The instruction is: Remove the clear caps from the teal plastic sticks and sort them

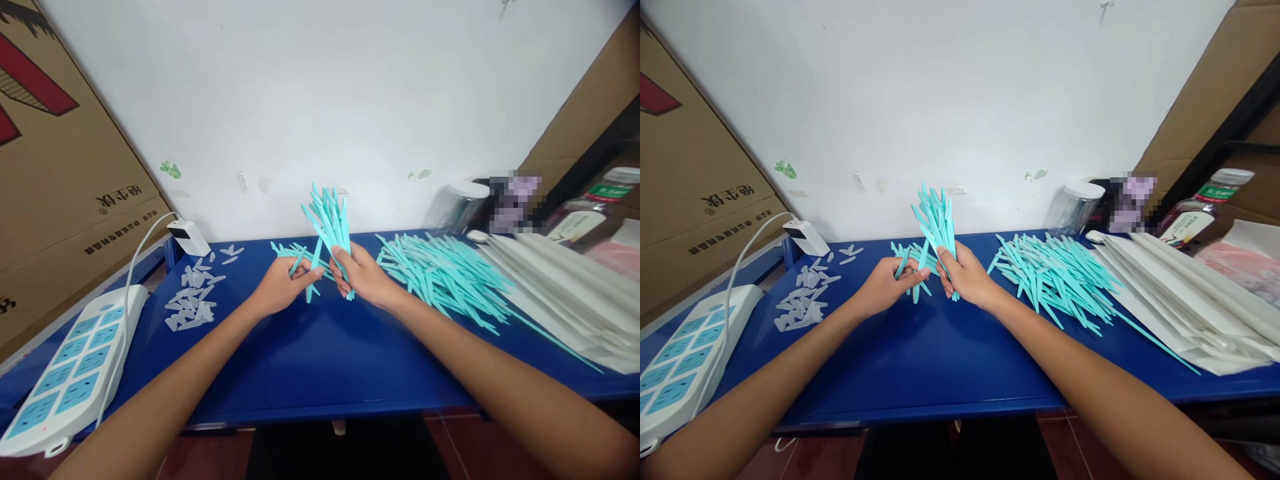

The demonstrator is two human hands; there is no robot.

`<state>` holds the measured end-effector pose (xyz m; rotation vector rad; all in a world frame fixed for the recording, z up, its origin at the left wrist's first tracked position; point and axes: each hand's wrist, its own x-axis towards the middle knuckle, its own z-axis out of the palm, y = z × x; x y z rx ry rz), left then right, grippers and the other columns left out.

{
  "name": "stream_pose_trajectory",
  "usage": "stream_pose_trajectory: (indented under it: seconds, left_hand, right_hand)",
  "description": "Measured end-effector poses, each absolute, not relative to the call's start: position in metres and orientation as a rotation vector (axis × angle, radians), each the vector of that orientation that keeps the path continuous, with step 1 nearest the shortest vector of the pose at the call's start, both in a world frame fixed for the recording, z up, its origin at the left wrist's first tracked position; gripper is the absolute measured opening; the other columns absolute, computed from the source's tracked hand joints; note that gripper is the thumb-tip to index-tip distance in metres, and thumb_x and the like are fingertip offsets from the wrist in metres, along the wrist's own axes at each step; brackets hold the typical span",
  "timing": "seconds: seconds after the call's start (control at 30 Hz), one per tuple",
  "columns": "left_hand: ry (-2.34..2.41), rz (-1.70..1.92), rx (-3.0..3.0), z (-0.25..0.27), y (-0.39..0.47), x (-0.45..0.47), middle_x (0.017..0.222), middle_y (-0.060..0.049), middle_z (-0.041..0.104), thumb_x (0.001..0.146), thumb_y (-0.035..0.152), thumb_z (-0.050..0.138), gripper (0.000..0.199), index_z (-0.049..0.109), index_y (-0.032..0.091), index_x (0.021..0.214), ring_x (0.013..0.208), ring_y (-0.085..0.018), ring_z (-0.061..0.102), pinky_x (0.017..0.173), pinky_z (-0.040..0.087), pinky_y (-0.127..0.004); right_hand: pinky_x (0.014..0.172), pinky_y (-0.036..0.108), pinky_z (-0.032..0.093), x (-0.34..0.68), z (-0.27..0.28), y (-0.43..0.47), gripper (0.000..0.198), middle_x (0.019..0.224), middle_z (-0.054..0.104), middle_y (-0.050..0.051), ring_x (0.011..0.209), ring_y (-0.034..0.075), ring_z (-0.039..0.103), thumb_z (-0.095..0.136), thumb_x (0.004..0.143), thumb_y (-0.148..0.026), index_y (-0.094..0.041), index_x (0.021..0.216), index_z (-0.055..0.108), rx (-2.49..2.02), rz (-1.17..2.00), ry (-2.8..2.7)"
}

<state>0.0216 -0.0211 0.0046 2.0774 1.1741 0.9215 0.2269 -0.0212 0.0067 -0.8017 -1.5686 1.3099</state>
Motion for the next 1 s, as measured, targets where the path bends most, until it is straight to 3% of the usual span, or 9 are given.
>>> stream_pose_trajectory:
  seconds: [0.2, 0.33, 0.53, 0.67, 0.77, 0.9, 1.0]
  left_hand:
    - [1.736, 0.671, 2.586, 0.011, 0.004, -0.027, 0.085, -0.006, 0.063, 0.096, 0.053, 0.061, 0.038, 0.077, 0.019, 0.087, 0.078, -0.022, 0.059, 0.067, 0.036, -0.031]
    - [1.882, 0.371, 2.733, 0.011, 0.01, -0.039, 0.096, -0.009, 0.065, 0.1, 0.047, 0.057, 0.034, 0.081, 0.022, 0.101, 0.087, -0.025, 0.063, 0.066, 0.036, -0.032]
    - [1.905, 0.255, 2.834, 0.002, 0.011, -0.027, 0.102, -0.008, 0.062, 0.101, 0.025, 0.051, 0.031, 0.081, 0.03, 0.111, 0.083, -0.024, 0.063, 0.062, 0.033, -0.032]
    - [1.866, 0.417, 2.864, -0.006, 0.02, -0.024, 0.109, -0.008, 0.061, 0.1, 0.019, 0.048, 0.041, 0.074, 0.034, 0.128, 0.084, -0.024, 0.062, 0.062, 0.035, -0.032]
    - [1.775, 0.764, 2.744, -0.008, 0.024, -0.022, 0.109, -0.008, 0.061, 0.097, 0.023, 0.056, 0.045, 0.067, 0.032, 0.14, 0.083, -0.022, 0.06, 0.066, 0.039, -0.031]
    - [1.462, 1.291, 2.078, 0.0, 0.011, -0.007, 0.082, -0.002, 0.057, 0.093, 0.038, 0.067, 0.037, 0.075, 0.019, 0.124, 0.062, -0.014, 0.049, 0.058, 0.038, -0.027]
    - [1.15, 1.265, 1.602, 0.007, -0.008, 0.012, 0.067, 0.002, 0.053, 0.096, 0.061, 0.058, 0.051, 0.075, 0.014, 0.107, 0.045, -0.008, 0.026, 0.045, 0.024, -0.025]
  right_hand:
    - [0.041, 0.026, 0.047, 0.237, 0.0, -0.009, 0.041, 0.055, 0.044, -0.008, 0.039, 0.01, 0.043, 0.052, 0.102, -0.056, -0.024, 0.079, 0.041, -0.85, 1.234, -1.533]
    - [0.04, 0.025, 0.047, 0.238, -0.004, -0.007, 0.037, 0.058, 0.045, -0.008, 0.04, 0.009, 0.044, 0.049, 0.104, -0.053, -0.024, 0.082, 0.04, -0.863, 1.217, -1.586]
    - [0.039, 0.024, 0.047, 0.238, -0.009, -0.005, 0.036, 0.061, 0.047, -0.008, 0.04, 0.009, 0.046, 0.047, 0.104, -0.052, -0.024, 0.084, 0.039, -0.897, 1.166, -1.643]
    - [0.039, 0.024, 0.047, 0.238, -0.009, -0.004, 0.037, 0.063, 0.046, -0.008, 0.04, 0.008, 0.044, 0.048, 0.103, -0.055, -0.024, 0.084, 0.039, -0.899, 1.165, -1.634]
    - [0.039, 0.024, 0.046, 0.237, -0.008, -0.005, 0.039, 0.06, 0.046, -0.009, 0.04, 0.008, 0.045, 0.048, 0.103, -0.057, -0.024, 0.084, 0.039, -0.908, 1.168, -1.655]
    - [0.039, 0.024, 0.046, 0.233, -0.006, -0.011, 0.04, 0.06, 0.047, -0.009, 0.04, 0.009, 0.047, 0.048, 0.102, -0.059, -0.025, 0.085, 0.038, -0.906, 1.213, -1.643]
    - [0.04, 0.025, 0.047, 0.224, -0.006, -0.02, 0.038, 0.063, 0.048, -0.009, 0.04, 0.009, 0.047, 0.047, 0.102, -0.06, -0.025, 0.089, 0.039, -0.825, 1.252, -1.657]
